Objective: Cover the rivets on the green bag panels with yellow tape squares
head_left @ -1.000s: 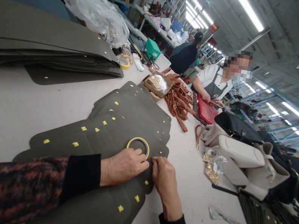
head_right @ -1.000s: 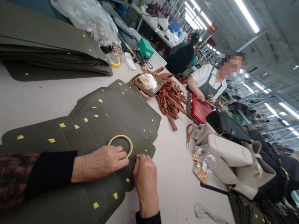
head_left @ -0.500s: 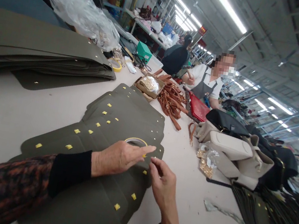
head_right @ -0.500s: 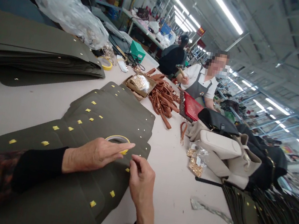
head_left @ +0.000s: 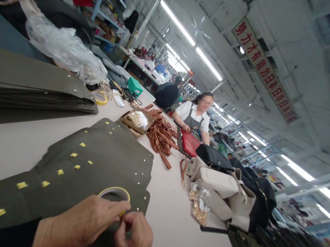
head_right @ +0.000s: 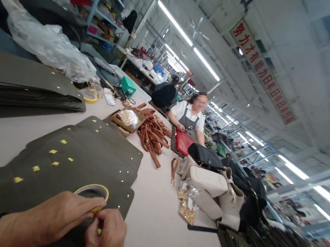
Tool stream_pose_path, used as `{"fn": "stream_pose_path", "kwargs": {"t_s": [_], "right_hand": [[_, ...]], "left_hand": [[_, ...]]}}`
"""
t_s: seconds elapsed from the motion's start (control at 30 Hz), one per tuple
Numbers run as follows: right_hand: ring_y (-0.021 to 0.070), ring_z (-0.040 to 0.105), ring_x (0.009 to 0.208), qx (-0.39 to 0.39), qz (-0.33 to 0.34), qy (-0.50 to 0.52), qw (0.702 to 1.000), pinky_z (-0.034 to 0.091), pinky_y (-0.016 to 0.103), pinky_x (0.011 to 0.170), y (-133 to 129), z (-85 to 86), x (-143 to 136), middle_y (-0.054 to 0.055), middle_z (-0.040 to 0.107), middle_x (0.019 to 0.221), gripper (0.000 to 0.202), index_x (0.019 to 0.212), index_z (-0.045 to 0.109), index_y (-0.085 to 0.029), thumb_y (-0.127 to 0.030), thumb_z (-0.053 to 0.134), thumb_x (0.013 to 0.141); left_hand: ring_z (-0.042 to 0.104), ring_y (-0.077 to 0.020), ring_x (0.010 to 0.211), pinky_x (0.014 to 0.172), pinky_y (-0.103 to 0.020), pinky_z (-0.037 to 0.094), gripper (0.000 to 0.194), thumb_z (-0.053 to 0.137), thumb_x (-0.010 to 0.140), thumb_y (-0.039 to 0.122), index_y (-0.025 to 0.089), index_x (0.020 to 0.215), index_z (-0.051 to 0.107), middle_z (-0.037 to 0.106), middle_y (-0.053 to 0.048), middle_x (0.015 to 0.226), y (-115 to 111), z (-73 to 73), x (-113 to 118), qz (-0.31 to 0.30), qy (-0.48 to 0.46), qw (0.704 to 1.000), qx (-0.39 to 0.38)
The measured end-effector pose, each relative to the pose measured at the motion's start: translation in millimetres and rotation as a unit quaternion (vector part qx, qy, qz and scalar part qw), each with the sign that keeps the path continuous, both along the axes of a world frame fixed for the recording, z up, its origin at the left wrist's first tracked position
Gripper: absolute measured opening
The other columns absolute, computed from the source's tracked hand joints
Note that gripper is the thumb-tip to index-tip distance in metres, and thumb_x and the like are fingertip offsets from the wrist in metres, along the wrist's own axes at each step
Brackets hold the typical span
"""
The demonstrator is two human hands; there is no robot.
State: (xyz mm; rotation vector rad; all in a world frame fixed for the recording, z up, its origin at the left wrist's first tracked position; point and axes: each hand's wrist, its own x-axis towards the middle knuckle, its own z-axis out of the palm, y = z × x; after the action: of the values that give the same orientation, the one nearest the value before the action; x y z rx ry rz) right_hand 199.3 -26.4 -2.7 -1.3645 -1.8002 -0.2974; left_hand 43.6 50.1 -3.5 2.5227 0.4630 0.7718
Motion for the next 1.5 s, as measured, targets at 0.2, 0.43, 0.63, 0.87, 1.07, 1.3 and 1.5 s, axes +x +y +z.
{"fn": "stream_pose_path", "kwargs": {"t_s": [0.2,0.43,0.63,0.87,1.07,1.3,1.5], "right_hand": [[0.0129,0.054,0.049,-0.019,-0.049,0.042,0.998,0.042,0.024,0.049,-1,-6.3,0,-0.001,0.057,0.056,0.019,0.071,0.059,-0.023,-0.01,0.047,0.077],[0.012,0.052,0.042,-0.233,-0.091,0.41,0.877,0.041,0.023,0.041,4,-7.8,20,-0.002,0.057,0.05,0.021,0.063,0.06,-0.018,-0.034,0.062,0.076],[0.0102,0.054,0.049,-0.307,-0.069,0.518,0.795,0.046,0.023,0.049,0,-2.4,65,0.0,0.061,0.058,0.034,0.074,0.066,-0.013,-0.046,0.073,0.069],[0.0091,0.049,0.048,-0.354,-0.092,0.424,0.829,0.041,0.021,0.046,3,-10.6,66,-0.002,0.057,0.057,0.035,0.076,0.066,-0.013,-0.048,0.066,0.075],[0.0125,0.053,0.053,-0.354,-0.114,0.292,0.881,0.041,0.023,0.05,8,-12.7,58,0.0,0.062,0.06,0.028,0.073,0.066,-0.016,-0.04,0.058,0.081],[0.0168,0.062,0.063,-0.321,-0.126,0.168,0.924,0.046,0.028,0.061,18,-14.0,55,0.004,0.07,0.069,0.023,0.071,0.067,-0.018,-0.033,0.053,0.081],[0.0145,0.059,0.05,-0.347,-0.139,0.321,0.87,0.046,0.024,0.044,14,-19.1,65,-0.001,0.065,0.063,0.041,0.111,0.059,-0.016,-0.043,0.058,0.081]], "left_hand": [[0.057,-0.0137,0.062,0.055,-0.023,0.04,0.02,0.042,0.085,0.006,0.021,0.084,0.056,0.063,0.002,0.076,5,7.1,5,0.026,0.012,0.999,0.02],[0.05,-0.016,0.058,0.05,-0.026,0.034,0.019,0.046,0.079,0.004,0.021,0.084,0.054,0.058,0.001,0.072,1,17.6,20,0.001,-0.009,0.99,0.144],[0.054,-0.0185,0.07,0.06,-0.027,0.042,0.009,0.049,0.088,0.011,0.018,0.088,0.053,0.06,-0.003,0.081,4,11.5,28,0.035,0.065,0.983,0.166],[0.052,-0.0211,0.078,0.062,-0.031,0.045,0.004,0.054,0.089,0.015,0.018,0.087,0.053,0.06,-0.005,0.086,12,-10.3,28,0.023,0.139,0.975,0.171],[0.052,-0.0218,0.078,0.061,-0.032,0.044,0.004,0.053,0.09,0.015,0.018,0.088,0.053,0.059,-0.004,0.086,9,-6.4,27,0.025,0.138,0.977,0.163],[0.051,-0.0208,0.077,0.062,-0.032,0.043,0.005,0.051,0.091,0.015,0.018,0.087,0.053,0.058,-0.005,0.085,9,-6.3,26,0.029,0.127,0.979,0.159],[0.05,-0.0222,0.078,0.062,-0.032,0.043,0.005,0.052,0.089,0.015,0.018,0.085,0.052,0.058,-0.005,0.085,7,-6.2,24,0.032,0.128,0.978,0.162]]}}
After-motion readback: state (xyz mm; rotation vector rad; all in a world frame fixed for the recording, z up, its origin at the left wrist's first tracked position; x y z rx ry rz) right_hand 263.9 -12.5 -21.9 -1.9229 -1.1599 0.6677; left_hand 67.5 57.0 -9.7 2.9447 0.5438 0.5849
